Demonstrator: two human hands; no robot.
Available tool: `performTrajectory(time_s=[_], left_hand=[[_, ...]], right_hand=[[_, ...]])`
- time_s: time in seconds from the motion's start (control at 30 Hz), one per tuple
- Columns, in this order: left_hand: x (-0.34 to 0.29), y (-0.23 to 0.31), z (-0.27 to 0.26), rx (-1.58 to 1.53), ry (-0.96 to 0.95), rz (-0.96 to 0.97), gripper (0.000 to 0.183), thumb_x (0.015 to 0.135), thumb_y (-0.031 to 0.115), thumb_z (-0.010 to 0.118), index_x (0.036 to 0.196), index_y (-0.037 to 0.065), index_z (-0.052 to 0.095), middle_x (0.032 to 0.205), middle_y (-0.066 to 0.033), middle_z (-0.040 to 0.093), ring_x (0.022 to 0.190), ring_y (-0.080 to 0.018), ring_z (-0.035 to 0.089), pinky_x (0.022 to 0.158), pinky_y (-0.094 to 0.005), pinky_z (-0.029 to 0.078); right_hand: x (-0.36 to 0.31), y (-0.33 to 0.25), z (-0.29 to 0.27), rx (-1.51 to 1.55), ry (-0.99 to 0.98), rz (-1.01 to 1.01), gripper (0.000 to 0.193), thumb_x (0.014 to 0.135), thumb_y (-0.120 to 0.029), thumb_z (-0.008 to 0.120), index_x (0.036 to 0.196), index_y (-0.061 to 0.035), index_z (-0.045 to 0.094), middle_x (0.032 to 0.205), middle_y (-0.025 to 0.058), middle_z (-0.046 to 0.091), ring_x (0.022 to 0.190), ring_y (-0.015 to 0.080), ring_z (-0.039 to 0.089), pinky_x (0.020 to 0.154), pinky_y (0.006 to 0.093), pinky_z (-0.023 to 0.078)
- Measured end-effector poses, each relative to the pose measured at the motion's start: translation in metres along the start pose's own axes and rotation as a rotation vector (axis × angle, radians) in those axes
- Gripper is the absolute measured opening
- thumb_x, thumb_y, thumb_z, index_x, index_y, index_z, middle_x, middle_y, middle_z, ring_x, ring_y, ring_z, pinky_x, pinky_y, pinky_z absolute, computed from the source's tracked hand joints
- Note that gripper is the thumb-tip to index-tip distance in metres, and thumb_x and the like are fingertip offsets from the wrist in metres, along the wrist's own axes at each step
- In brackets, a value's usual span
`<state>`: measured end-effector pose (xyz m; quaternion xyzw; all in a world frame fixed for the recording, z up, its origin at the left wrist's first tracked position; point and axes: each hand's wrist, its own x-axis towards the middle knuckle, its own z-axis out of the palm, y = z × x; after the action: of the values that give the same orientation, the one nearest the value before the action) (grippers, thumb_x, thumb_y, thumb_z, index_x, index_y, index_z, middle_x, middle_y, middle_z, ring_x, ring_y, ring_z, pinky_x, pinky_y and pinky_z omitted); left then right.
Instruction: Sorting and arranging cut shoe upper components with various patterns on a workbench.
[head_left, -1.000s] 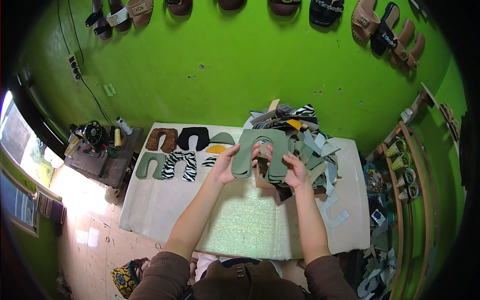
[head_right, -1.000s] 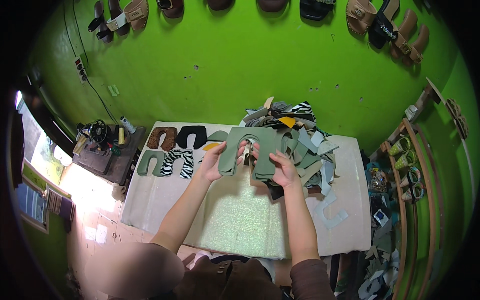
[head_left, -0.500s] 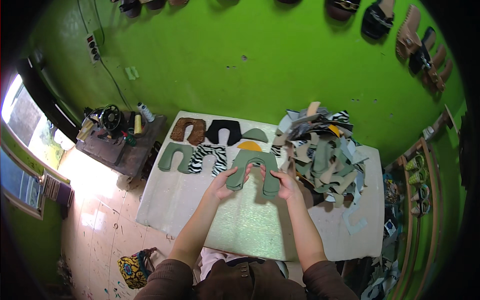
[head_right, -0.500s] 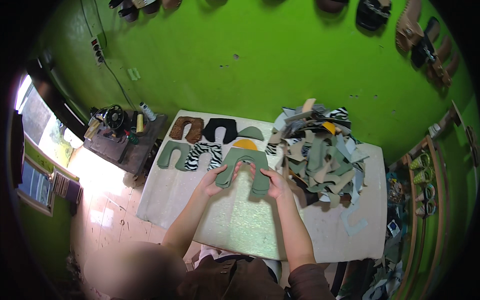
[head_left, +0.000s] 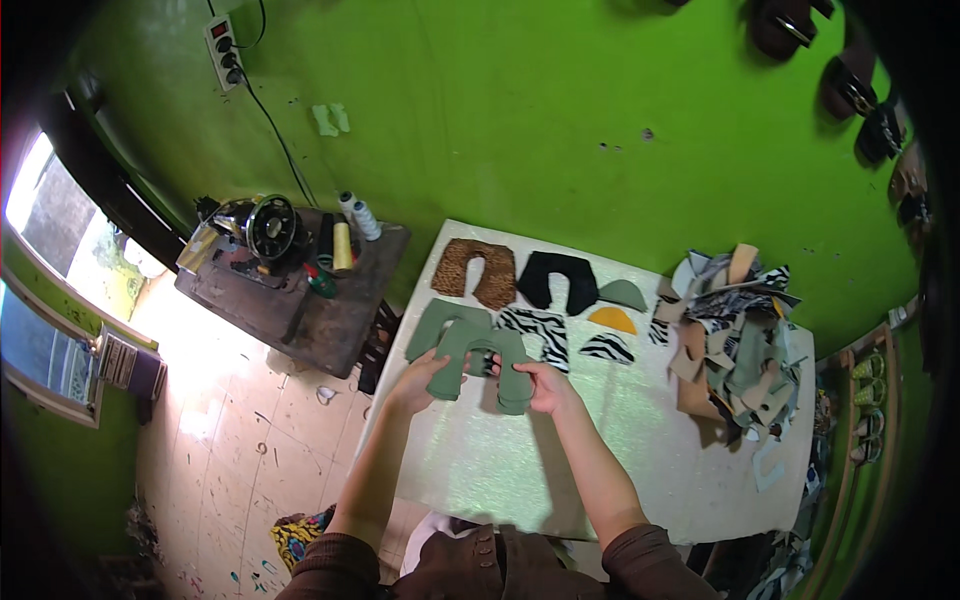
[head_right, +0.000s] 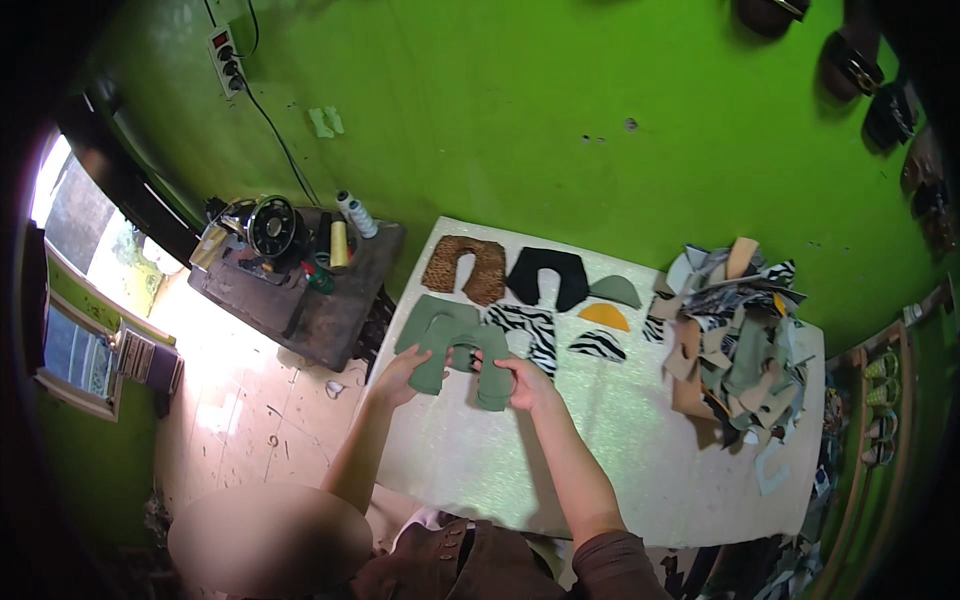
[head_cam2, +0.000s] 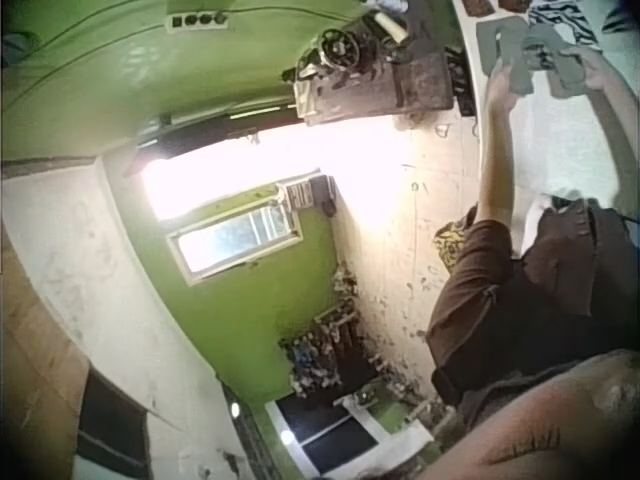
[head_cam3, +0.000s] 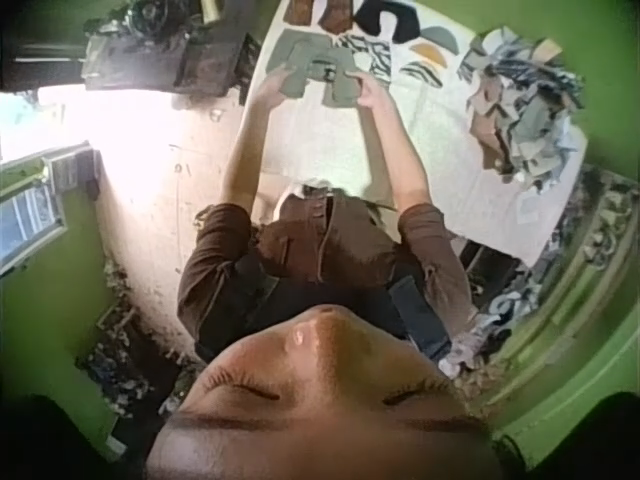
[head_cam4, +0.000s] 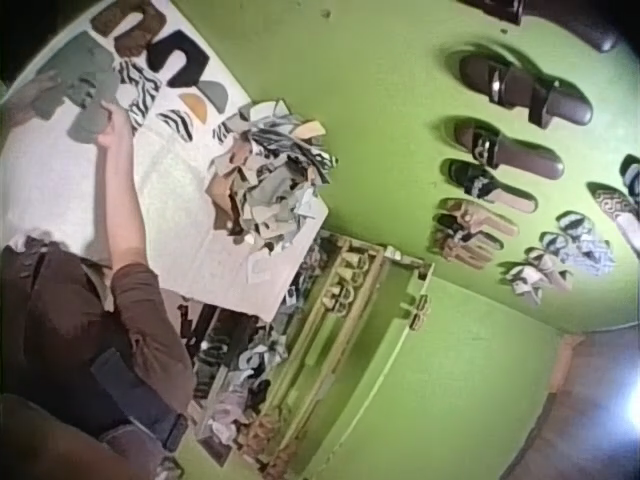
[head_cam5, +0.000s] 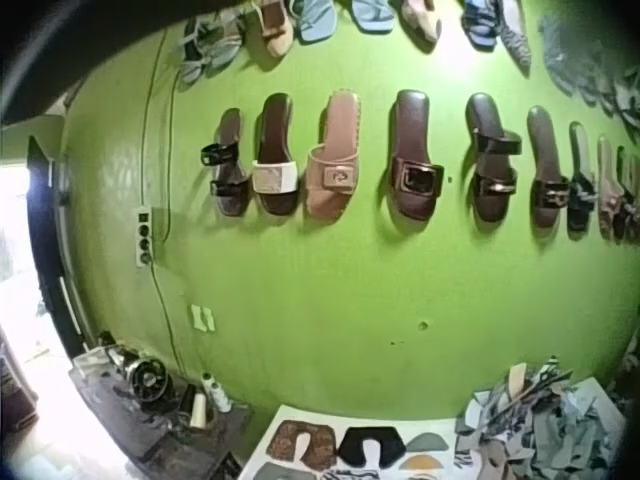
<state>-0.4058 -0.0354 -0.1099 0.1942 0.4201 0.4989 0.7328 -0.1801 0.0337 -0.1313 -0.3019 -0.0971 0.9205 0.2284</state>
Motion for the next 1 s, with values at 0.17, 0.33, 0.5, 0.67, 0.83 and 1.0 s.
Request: performTrajectory(time_s=[0.17,0.33,0.5,0.67,0.83,1.0], left_hand=[[0.020,0.024,-0.052,0.102,0.128,0.037,0.032,0.092,0.012,0.040,0.123,0.004,0.039,0.110,-0.0081,0.055,0.090,-0.0154,0.055,0.076,-0.0293,0.047],[0.043,0.029,-0.061,0.068,0.211,0.056,0.032,0.092,0.011,0.040,0.123,0.003,0.041,0.106,-0.0075,0.055,0.093,-0.0149,0.055,0.079,-0.0283,0.045],[0.047,0.027,-0.064,0.147,0.270,0.132,0.034,0.091,0.008,0.041,0.125,0.003,0.040,0.112,-0.0085,0.052,0.101,-0.0149,0.052,0.084,-0.0292,0.042],[0.037,0.031,-0.051,0.930,0.532,0.688,0.038,0.083,0.003,0.048,0.120,0.001,0.043,0.117,-0.0149,0.048,0.106,-0.0262,0.049,0.089,-0.0339,0.039],[0.040,0.036,-0.038,1.369,0.584,0.702,0.041,0.077,0.006,0.054,0.116,-0.001,0.043,0.116,-0.0185,0.047,0.108,-0.0350,0.045,0.091,-0.0382,0.037],[0.047,0.024,-0.032,1.680,0.504,0.699,0.051,0.079,0.017,0.053,0.124,0.000,0.038,0.128,-0.0182,0.038,0.121,-0.0327,0.034,0.098,-0.0446,0.029]], right_hand=[[0.050,0.007,0.032,-0.038,0.018,-0.037,0.040,0.081,-0.001,0.045,0.122,-0.0019,0.044,0.115,0.0086,0.056,0.105,0.0195,0.054,0.090,0.0366,0.044],[0.077,0.011,0.046,-0.069,0.193,-0.179,0.040,0.082,-0.001,0.042,0.122,-0.0067,0.043,0.111,0.0069,0.056,0.099,0.0184,0.055,0.086,0.0338,0.045],[0.086,0.014,0.056,-0.114,0.369,-0.206,0.043,0.083,-0.002,0.042,0.126,-0.0085,0.041,0.116,0.0056,0.053,0.102,0.0177,0.053,0.083,0.0309,0.045],[0.082,0.020,0.052,-0.382,0.574,-0.507,0.044,0.082,-0.003,0.046,0.125,-0.0088,0.042,0.114,0.0060,0.053,0.098,0.0181,0.053,0.082,0.0306,0.043],[0.084,0.025,0.036,-1.090,0.755,-0.643,0.034,0.083,-0.005,0.049,0.117,-0.0040,0.049,0.114,0.0109,0.055,0.101,0.0210,0.054,0.084,0.0294,0.042],[0.089,0.038,0.060,-1.639,0.736,-1.039,0.038,0.077,-0.001,0.047,0.114,0.0006,0.048,0.114,0.0182,0.052,0.105,0.0344,0.049,0.091,0.0373,0.040]])
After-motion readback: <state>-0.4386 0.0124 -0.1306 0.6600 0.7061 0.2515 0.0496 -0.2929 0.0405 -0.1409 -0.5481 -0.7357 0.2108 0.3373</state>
